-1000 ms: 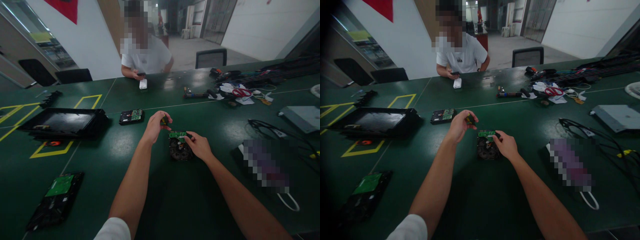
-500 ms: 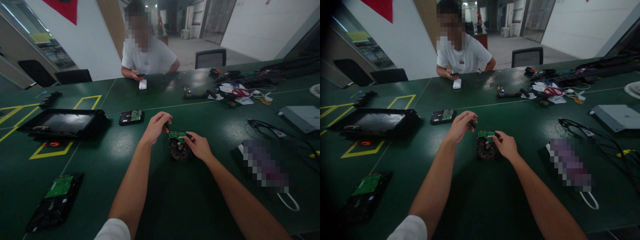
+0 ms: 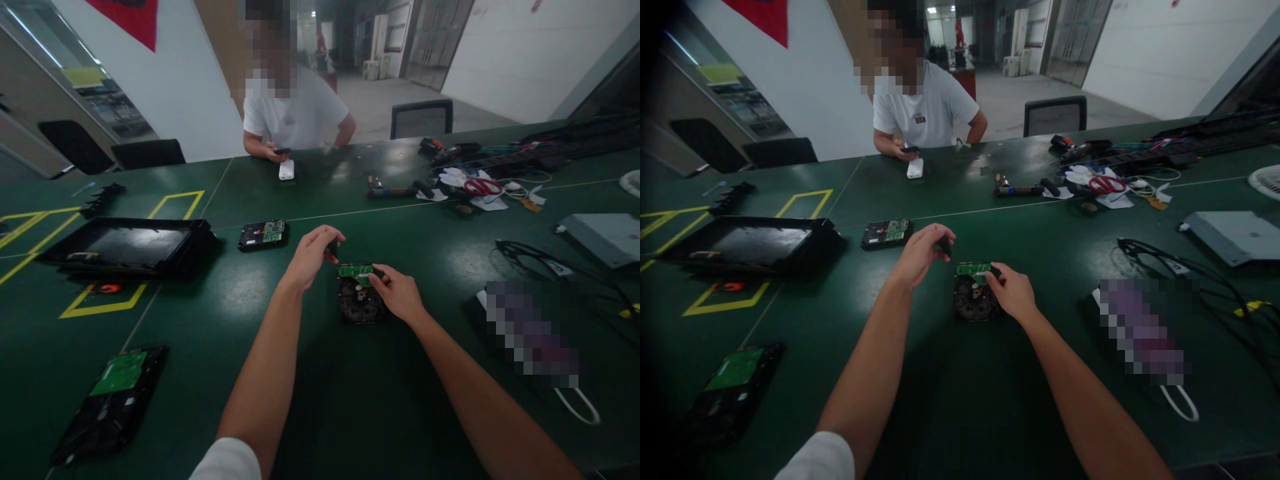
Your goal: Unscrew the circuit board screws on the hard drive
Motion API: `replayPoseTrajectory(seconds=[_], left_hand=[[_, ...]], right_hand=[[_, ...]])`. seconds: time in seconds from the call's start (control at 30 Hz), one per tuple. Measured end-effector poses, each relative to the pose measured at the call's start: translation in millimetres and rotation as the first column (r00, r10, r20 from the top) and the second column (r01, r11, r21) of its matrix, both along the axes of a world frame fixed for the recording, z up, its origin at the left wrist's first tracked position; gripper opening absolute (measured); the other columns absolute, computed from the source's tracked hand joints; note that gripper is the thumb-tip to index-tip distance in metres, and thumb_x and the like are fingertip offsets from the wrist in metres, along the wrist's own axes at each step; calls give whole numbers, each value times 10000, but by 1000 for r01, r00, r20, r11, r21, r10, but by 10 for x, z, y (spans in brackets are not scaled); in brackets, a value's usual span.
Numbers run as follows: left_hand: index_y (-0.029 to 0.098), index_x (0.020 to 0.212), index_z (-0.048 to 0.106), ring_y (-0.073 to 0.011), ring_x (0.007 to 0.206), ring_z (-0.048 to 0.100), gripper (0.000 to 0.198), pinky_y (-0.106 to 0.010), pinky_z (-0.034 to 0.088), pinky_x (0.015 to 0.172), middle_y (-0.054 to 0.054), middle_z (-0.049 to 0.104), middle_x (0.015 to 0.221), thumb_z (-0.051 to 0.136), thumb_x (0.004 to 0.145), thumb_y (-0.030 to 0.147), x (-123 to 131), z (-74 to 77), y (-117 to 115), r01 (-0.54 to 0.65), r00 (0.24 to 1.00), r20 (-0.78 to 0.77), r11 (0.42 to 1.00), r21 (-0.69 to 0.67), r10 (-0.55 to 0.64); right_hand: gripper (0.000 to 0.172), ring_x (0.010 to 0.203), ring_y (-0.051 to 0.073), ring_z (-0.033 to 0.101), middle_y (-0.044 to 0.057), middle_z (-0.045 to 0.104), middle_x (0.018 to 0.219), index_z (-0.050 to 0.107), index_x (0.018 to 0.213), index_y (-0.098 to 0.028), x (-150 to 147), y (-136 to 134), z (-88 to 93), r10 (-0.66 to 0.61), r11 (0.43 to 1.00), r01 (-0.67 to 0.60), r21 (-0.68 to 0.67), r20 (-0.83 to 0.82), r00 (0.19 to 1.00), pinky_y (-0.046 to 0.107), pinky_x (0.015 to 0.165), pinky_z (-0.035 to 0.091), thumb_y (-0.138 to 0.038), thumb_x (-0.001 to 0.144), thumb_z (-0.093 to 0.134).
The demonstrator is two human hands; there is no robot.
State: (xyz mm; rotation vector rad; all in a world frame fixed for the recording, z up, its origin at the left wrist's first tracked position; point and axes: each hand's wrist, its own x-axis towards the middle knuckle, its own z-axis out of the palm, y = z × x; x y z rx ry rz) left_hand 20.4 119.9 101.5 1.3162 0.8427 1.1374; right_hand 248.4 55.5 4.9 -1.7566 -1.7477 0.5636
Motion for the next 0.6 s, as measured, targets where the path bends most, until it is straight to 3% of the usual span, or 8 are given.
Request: replayPoseTrajectory(seconds=[0.17,0.33,0.47,0.6], left_hand=[[184,900,720,-185,895,606,239,-234,534,574,-79,643,937,575,907,375,-12,12,-2,31,999,-10,999,-15,-31],[196,987,630,-197,827,653,202,-265,543,545,-60,663,858,586,892,369,11,5,-16,51,996,78,992,-113,-42],[193,937,601,-200,833,663,186,-284,561,581,-72,684,872,584,885,370,18,5,-10,19,996,90,990,-137,-7],[178,851,659,-181,841,618,194,-254,544,579,-71,654,892,572,870,351,-9,-3,21,-30,998,46,998,-62,33]], right_hand=[[487,687,189,685,16,745,804,668,1303,-254,-5,-3,15,-11,1000,11,-4,0,1000,288,593,472,-574,961,535],[483,687,187,684,12,742,804,664,1307,-252,-7,-5,20,1,1000,-1,-2,-8,1000,296,610,476,-568,970,525],[468,676,187,678,11,741,800,667,1305,-260,-13,-9,27,-3,1000,3,0,1,1000,297,597,464,-557,973,522],[462,669,183,673,12,739,801,674,1298,-261,-16,-11,27,-11,1000,11,-2,0,1000,291,592,464,-552,970,527]])
